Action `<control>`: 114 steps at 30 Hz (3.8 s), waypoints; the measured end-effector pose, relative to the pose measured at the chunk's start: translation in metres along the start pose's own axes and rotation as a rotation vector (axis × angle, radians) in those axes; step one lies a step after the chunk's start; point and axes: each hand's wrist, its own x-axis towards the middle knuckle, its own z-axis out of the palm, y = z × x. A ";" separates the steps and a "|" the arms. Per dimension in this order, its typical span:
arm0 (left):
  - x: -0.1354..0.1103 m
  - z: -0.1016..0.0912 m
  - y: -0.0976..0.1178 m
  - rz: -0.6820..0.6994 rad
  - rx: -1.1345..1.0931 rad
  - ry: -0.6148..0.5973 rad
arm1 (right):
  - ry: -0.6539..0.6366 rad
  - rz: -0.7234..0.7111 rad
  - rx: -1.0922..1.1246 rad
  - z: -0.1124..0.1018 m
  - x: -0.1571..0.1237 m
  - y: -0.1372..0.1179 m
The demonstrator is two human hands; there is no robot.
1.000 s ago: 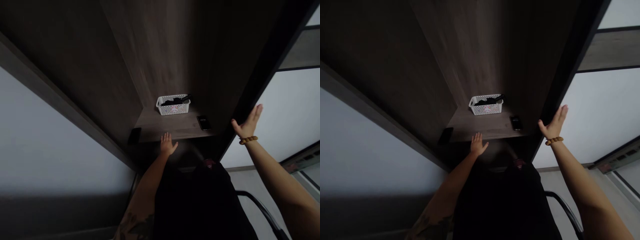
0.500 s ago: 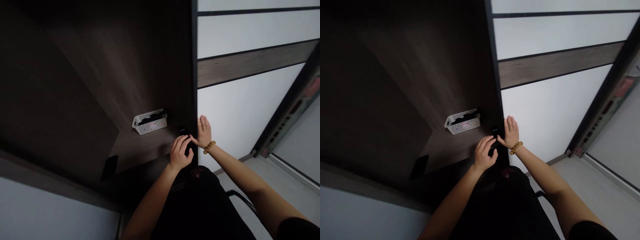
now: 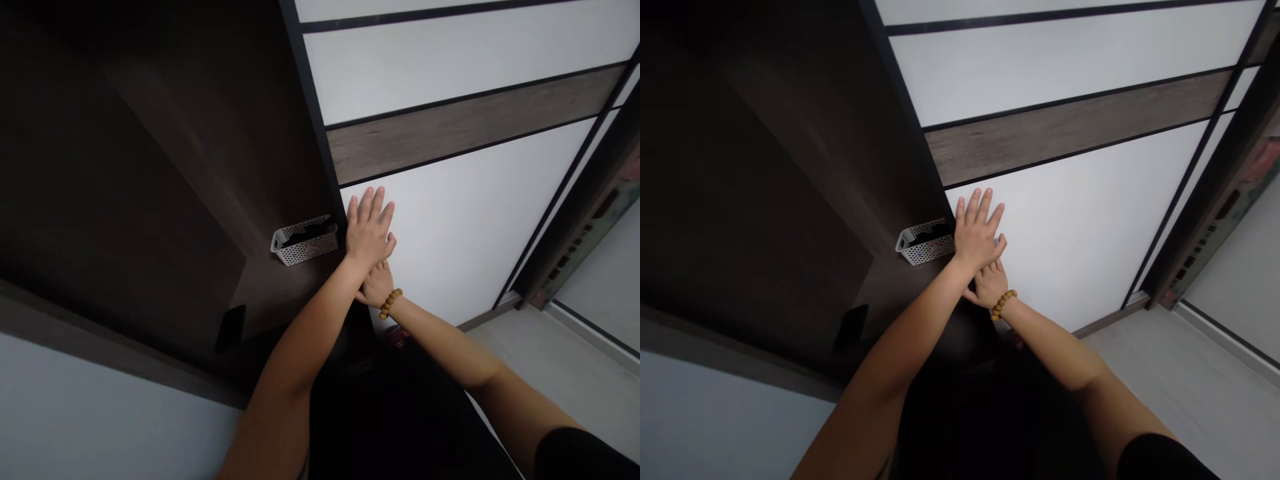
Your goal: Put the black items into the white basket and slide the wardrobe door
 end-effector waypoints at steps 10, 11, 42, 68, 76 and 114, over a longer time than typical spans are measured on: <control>-0.041 -0.031 -0.033 0.012 0.156 -0.065 | 0.151 -0.202 0.137 -0.050 -0.045 0.022; -0.045 -0.035 -0.035 0.001 0.174 -0.068 | 0.239 -0.188 0.112 -0.058 -0.048 0.032; -0.084 -0.040 0.001 -0.671 0.628 0.066 | 0.275 -0.160 0.085 -0.095 -0.099 0.214; -0.095 -0.036 -0.022 -0.715 0.564 0.346 | 0.468 0.025 0.090 -0.153 -0.118 0.322; -0.093 -0.037 -0.022 -0.748 0.575 0.367 | 0.456 -0.021 0.168 -0.138 -0.122 0.317; -0.113 -0.036 0.006 -0.801 0.517 0.321 | 0.272 -0.033 0.334 -0.138 -0.129 0.246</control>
